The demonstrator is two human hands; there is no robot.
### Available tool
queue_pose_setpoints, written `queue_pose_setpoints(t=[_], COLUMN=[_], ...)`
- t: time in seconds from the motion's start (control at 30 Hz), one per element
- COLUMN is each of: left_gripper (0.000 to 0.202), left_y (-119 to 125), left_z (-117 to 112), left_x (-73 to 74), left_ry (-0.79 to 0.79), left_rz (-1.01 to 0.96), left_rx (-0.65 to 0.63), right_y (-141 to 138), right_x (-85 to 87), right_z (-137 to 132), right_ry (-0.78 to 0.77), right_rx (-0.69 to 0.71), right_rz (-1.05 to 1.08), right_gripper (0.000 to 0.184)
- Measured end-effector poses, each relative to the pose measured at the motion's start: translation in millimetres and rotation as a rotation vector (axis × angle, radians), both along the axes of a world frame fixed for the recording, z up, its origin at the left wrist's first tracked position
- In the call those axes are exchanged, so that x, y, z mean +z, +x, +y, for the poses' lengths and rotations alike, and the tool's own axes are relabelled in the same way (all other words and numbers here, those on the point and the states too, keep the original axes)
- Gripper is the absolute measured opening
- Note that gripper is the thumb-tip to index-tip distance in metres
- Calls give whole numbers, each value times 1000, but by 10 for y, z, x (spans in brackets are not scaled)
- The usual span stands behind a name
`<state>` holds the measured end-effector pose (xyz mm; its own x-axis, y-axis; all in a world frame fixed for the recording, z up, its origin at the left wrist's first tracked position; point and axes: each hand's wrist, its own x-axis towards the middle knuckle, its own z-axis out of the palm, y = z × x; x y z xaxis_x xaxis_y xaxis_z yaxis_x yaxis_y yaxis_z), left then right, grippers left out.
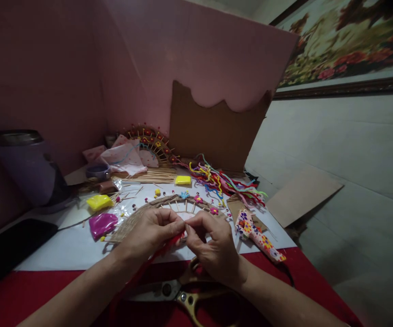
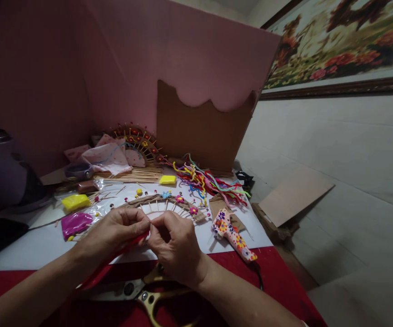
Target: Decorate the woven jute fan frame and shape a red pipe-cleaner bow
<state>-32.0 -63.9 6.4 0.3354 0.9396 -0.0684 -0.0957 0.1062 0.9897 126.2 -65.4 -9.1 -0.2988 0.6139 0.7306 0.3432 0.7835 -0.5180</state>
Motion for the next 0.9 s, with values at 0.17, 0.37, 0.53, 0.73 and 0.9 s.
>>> queue_pose_setpoints(t=[0.17,0.37,0.53,0.73,0.9], left_gripper=[31,27,32,33,31], left_y=[7,23,12,5,44], left_z=[-41,-66,-25,-37,-85], left_x=[33,-5,-13,-8,76], left_ry=[58,-20,-11,64,148], left_rz=[57,-99,-155,-74,16], left_rx=[73,55,13,77,115], right_y=[68,209,145,113,109], right_x=[-10,102,131,141,136], right_z=[114,260,111,89,128], right_ry=[136,-37,-22,-140,-529], right_rx=[-94,-190,141,196,327], right_rz=[-131,-32,-12,81,228], right_gripper=[10,11,15,9,17])
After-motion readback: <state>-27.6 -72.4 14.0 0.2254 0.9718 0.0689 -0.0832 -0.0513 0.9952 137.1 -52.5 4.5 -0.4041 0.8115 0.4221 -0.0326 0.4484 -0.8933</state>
